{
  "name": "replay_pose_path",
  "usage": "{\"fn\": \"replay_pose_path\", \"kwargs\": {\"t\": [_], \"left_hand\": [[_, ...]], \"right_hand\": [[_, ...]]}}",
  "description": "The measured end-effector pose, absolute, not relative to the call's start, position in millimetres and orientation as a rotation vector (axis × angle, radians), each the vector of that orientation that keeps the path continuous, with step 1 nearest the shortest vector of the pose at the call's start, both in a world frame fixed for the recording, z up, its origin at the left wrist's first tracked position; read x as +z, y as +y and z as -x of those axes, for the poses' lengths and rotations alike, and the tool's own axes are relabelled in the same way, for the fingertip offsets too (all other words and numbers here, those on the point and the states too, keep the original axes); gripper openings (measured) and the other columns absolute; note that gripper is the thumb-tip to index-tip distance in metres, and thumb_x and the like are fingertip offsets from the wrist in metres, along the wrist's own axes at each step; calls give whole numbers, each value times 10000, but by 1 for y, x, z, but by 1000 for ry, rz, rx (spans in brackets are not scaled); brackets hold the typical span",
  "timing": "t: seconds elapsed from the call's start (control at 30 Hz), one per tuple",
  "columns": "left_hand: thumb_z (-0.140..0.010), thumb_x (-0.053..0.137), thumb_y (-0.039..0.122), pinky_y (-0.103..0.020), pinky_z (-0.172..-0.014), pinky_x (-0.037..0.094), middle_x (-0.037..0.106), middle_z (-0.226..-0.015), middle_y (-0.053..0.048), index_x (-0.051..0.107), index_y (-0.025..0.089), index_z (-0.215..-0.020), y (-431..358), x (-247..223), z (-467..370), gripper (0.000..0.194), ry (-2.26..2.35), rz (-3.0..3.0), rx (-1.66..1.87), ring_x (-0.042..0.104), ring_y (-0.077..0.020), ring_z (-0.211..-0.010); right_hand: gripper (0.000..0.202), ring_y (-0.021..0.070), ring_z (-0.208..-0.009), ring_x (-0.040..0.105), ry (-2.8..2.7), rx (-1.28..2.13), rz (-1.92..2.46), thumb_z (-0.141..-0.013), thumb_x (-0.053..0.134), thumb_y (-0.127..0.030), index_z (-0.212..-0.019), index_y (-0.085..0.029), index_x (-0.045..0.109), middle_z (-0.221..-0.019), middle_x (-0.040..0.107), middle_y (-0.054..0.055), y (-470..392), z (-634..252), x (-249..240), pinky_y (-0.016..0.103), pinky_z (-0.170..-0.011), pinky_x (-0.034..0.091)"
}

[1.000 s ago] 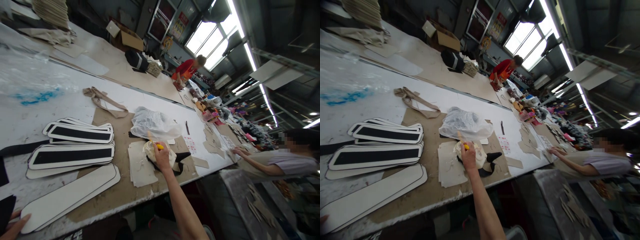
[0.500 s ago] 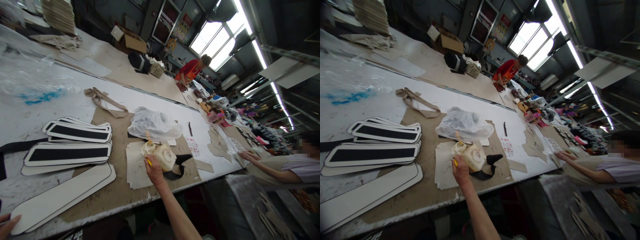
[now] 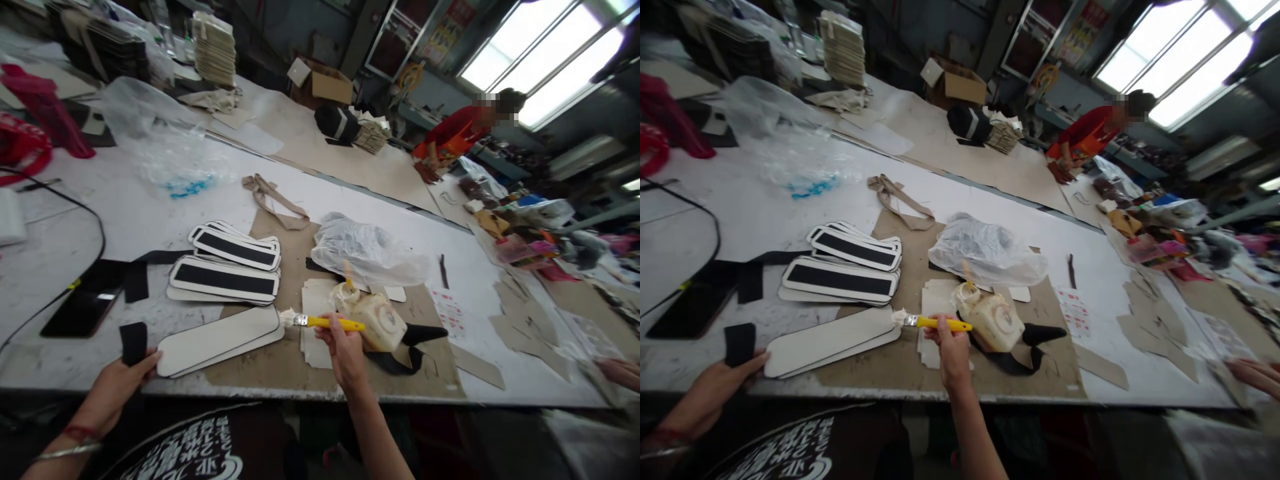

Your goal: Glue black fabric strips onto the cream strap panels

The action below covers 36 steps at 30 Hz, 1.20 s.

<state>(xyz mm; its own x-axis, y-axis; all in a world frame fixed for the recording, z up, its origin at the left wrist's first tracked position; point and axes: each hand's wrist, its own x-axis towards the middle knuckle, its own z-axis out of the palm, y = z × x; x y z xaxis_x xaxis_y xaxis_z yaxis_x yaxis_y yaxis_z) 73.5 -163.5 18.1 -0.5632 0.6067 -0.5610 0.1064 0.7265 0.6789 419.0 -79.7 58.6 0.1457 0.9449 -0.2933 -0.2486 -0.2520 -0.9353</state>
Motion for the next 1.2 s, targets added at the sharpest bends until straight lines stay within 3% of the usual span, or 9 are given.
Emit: {"fn": "replay_pose_path", "kwargs": {"t": [0.23, 0.53, 0.77, 1.03, 1.2], "left_hand": [[-432, 694, 484, -250, -494, 407, 593, -510, 11, 646, 118, -827, -168, 7, -57, 541, 1898, -388, 855, 519, -148, -522], [-447, 727, 496, -282, -530, 430, 628, -523, -36, 690, 119, -690, -163, -8, -30, 450, 1742, -434, 806, 554, -178, -544], [-461, 702, 475, -292, -564, 455, 652, -555, -51, 688, 116, -727, -160, -14, -28, 447, 1750, -434, 772, 599, -211, -595], [-412, 717, 484, -326, -702, 482, 698, -640, -70, 662, 157, -558, -158, -20, -25, 362, 1738, -447, 729, 625, -272, -768], [-401, 717, 477, -318, -702, 488, 712, -666, -91, 653, 156, -486, -157, -20, -22, 338, 1730, -427, 665, 630, -296, -835]], "right_hand": [[320, 159, -611, 632, -1086, 1593, 1287, -798, 587, -486, -844, -172, 623, -720, 647, 26, -118, -294, 45, 286, -617, 530], [317, 169, -572, 613, -1117, 1552, 1385, -778, 582, -497, -816, -183, 596, -653, 616, 14, -133, -223, 19, 295, -582, 510], [237, 177, -727, 604, -1354, 1184, 1552, -835, 527, -398, -854, -176, 608, -795, 626, 52, -145, -233, 10, 292, -677, 495], [190, 191, -847, 598, -1506, 653, 1715, -873, 479, -324, -877, -192, 615, -872, 635, 76, -136, -280, 15, 329, -805, 481], [187, 196, -862, 595, -1634, 417, 1725, -899, 442, -278, -907, -198, 611, -877, 623, 85, -132, -299, 20, 345, -816, 483]]}}
